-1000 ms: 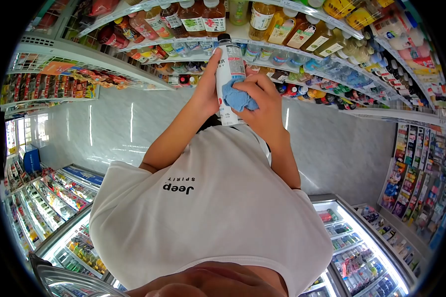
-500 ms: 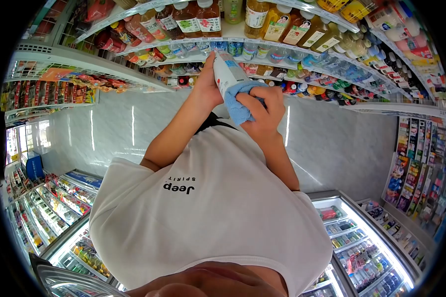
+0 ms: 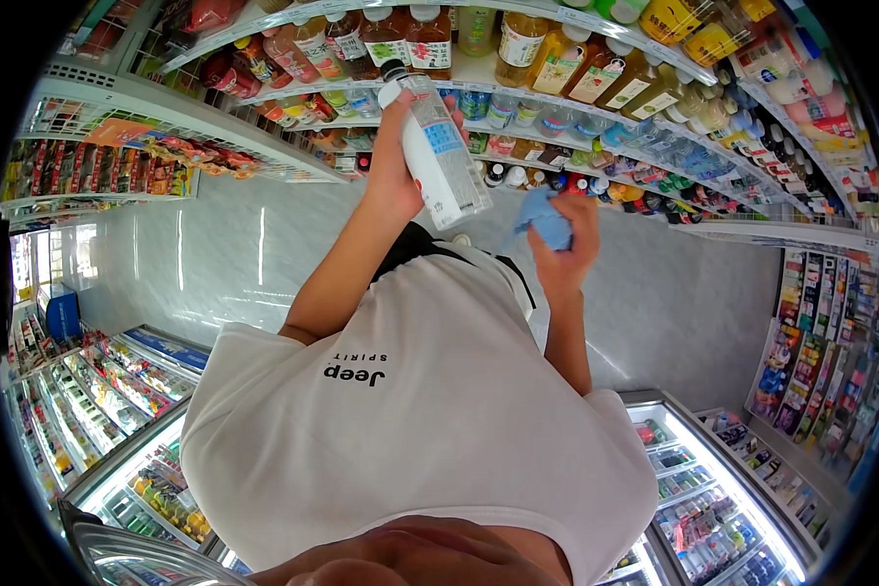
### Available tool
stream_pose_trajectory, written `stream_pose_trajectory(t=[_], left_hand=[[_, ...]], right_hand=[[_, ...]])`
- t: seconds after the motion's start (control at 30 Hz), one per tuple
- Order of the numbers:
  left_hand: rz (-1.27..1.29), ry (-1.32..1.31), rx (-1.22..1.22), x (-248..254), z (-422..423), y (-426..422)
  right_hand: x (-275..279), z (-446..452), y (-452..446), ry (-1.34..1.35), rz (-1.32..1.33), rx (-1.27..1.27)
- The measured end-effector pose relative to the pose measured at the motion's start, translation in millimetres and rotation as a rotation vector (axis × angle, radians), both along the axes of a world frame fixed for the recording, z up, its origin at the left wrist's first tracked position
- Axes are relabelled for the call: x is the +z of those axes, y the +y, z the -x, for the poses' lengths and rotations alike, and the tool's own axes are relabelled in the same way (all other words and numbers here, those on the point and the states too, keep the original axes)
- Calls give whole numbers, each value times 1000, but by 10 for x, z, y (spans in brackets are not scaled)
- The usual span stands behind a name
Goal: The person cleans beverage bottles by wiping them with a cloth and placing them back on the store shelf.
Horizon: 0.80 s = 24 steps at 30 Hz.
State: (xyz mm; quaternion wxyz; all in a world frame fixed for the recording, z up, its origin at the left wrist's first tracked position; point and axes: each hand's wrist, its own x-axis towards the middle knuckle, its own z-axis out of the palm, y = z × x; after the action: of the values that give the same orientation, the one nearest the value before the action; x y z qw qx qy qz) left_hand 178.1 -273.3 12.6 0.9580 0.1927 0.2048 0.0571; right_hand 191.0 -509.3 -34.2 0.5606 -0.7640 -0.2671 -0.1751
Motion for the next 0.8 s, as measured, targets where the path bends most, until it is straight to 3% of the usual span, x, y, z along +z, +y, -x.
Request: stream_pose_trajectory(t=[0.1,0.23,0.3,0.47,0.57,0.7,0.8], left_hand=[[-430,-114,-60,-26,110,-19],[-888,-267,-106,-67,216,-53],[-1119,-391,-87,-97,235,-102],[-1193,-414,-122,73,358,-297],[-1209,-506,-188,94,403,-262],[-1012,-538,-459,199,446,-176],[-1278,-720,-455,198,404,-170]], right_hand=[[30,-125,-53,293,-224,-74],[544,-349,134,-41,-218,127],[765,-322,274,-34,-255,176],[851,-186,573,-379,-64,244],[660,-268,501,-78,-375,329],[681,-298,456,207,-412,294],[775,-486,384,232,-370,593]])
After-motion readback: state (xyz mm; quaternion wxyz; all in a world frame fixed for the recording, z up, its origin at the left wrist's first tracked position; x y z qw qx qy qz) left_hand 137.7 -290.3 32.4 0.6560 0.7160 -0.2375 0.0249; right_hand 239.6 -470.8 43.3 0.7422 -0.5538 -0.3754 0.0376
